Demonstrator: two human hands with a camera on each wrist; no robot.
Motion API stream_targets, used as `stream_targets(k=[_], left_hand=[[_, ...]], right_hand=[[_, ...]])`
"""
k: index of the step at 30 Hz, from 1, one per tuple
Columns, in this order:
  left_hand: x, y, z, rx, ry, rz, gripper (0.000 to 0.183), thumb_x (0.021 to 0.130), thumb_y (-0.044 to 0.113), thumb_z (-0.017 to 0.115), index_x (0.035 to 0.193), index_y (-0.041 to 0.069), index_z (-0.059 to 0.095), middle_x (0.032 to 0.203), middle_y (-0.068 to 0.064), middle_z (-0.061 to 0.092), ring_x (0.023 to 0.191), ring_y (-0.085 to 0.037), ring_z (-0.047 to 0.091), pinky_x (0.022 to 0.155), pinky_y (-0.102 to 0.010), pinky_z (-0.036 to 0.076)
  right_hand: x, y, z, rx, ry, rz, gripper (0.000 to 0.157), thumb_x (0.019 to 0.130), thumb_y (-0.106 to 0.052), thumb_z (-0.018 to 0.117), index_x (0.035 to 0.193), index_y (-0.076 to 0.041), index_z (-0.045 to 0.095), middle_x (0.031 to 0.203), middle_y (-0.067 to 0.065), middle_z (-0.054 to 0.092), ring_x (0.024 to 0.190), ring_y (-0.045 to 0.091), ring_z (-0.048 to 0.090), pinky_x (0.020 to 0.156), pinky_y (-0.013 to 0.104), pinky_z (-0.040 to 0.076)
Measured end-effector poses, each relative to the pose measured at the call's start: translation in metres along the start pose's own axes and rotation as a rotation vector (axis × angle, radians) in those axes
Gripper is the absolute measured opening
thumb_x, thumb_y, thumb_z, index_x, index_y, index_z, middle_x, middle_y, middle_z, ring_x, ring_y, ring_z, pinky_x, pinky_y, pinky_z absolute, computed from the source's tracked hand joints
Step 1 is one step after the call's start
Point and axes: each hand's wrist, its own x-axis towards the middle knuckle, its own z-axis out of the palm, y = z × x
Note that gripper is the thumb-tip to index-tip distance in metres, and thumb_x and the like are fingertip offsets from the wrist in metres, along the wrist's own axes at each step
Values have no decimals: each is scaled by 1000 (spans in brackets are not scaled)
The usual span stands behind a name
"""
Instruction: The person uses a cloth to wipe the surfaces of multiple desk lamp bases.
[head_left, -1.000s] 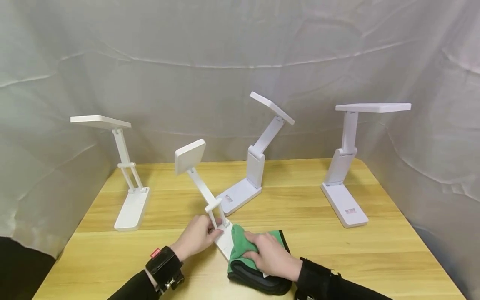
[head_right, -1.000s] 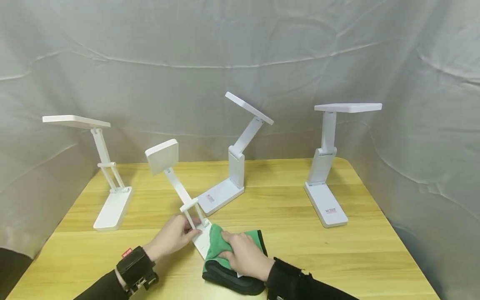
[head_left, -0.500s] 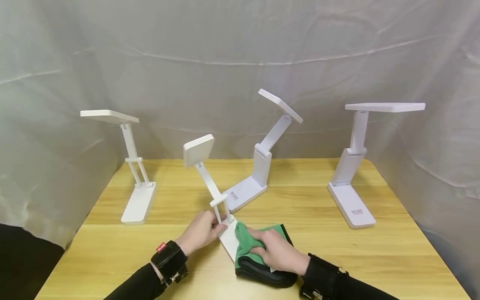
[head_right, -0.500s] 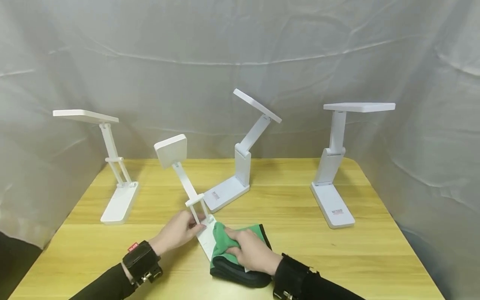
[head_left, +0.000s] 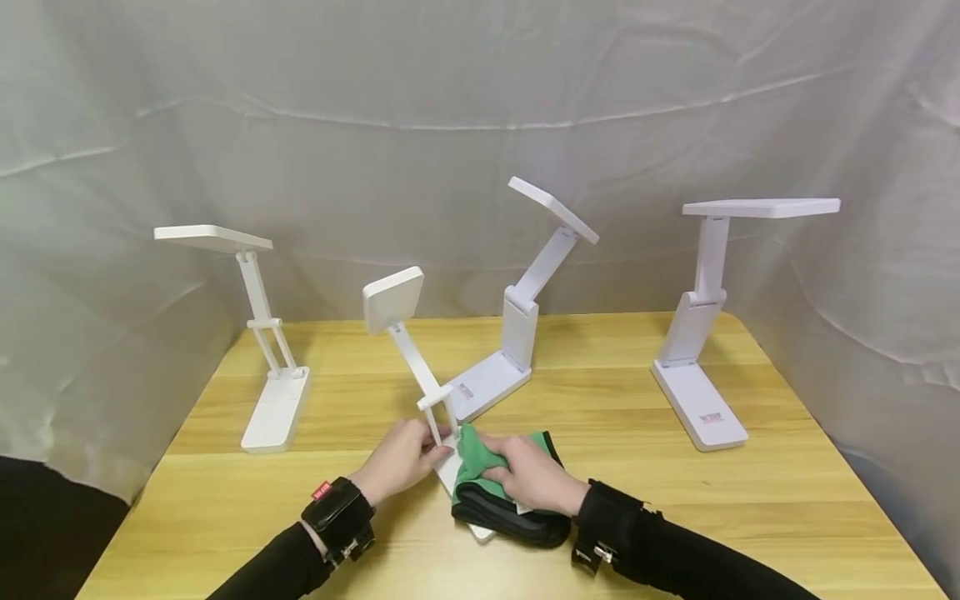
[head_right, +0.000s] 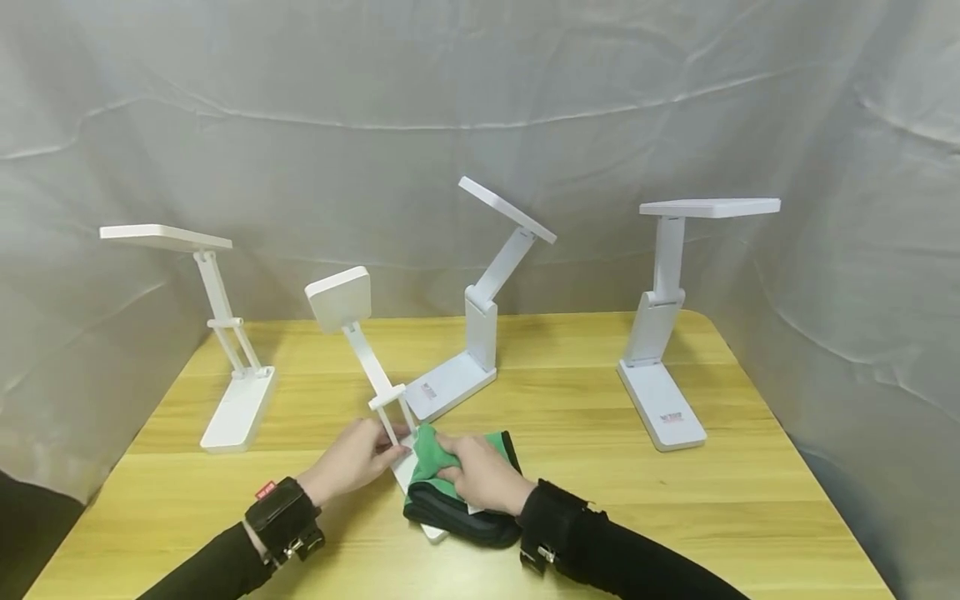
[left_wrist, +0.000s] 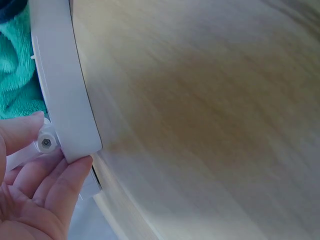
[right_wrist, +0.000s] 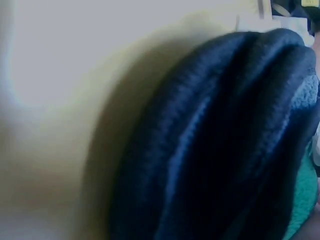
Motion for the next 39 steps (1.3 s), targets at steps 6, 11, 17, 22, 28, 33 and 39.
stream_targets(k=[6,11,17,22,28,33,39], left_hand=[[1,0,1,-23,-15,-9,27,84,11,69,106,-4,67,95,-18,71,75,-16,67,62,-20,53],[0,-1,1,-24,-15,-14,27,84,11,68,107,-3,67,95,-18,70,75,-17,67,61,-20,54],[0,-2,1,-8,-11,-7,27,84,12,69,106,-3,67,92,-16,71,71,-14,65,60,-19,52],[0,-3,2,-7,-9,3,27,84,12,68,107,-3,67,92,-15,71,72,-12,65,61,-19,52],[-2,-3,1,-30,-16,-29,28,84,10,69,107,-5,67,93,-18,71,71,-13,64,59,-19,52],[-2,-1,0,-25,-20,-35,29,84,12,69,107,-5,66,94,-18,70,70,-12,63,59,-19,52],[0,-1,1,-14,-17,-17,28,84,12,68,106,-5,67,91,-17,71,68,-11,63,57,-19,51]], right_hand=[[-30,-3,-3,-61,-8,-58,54,90,-14,63,140,-6,44,131,9,55,104,9,59,87,28,51],[-35,-11,-4,-345,48,-129,42,85,-17,69,126,-7,59,116,7,66,97,19,63,78,34,55],[-15,-10,1,-270,122,-45,30,86,-21,68,114,-12,66,87,-6,70,76,3,63,65,28,54],[0,-10,4,-196,99,-42,31,88,-19,66,116,-8,62,93,-1,69,82,7,63,65,27,54],[-20,-8,3,-196,34,-113,51,90,-18,64,135,-2,48,125,12,60,104,16,60,81,30,54],[-38,-4,-2,-160,8,-133,52,89,-14,63,137,-1,46,128,14,57,105,15,58,82,29,54],[-17,-5,-3,-121,20,-64,43,90,-17,63,132,-10,55,101,1,69,73,0,58,66,20,51]])
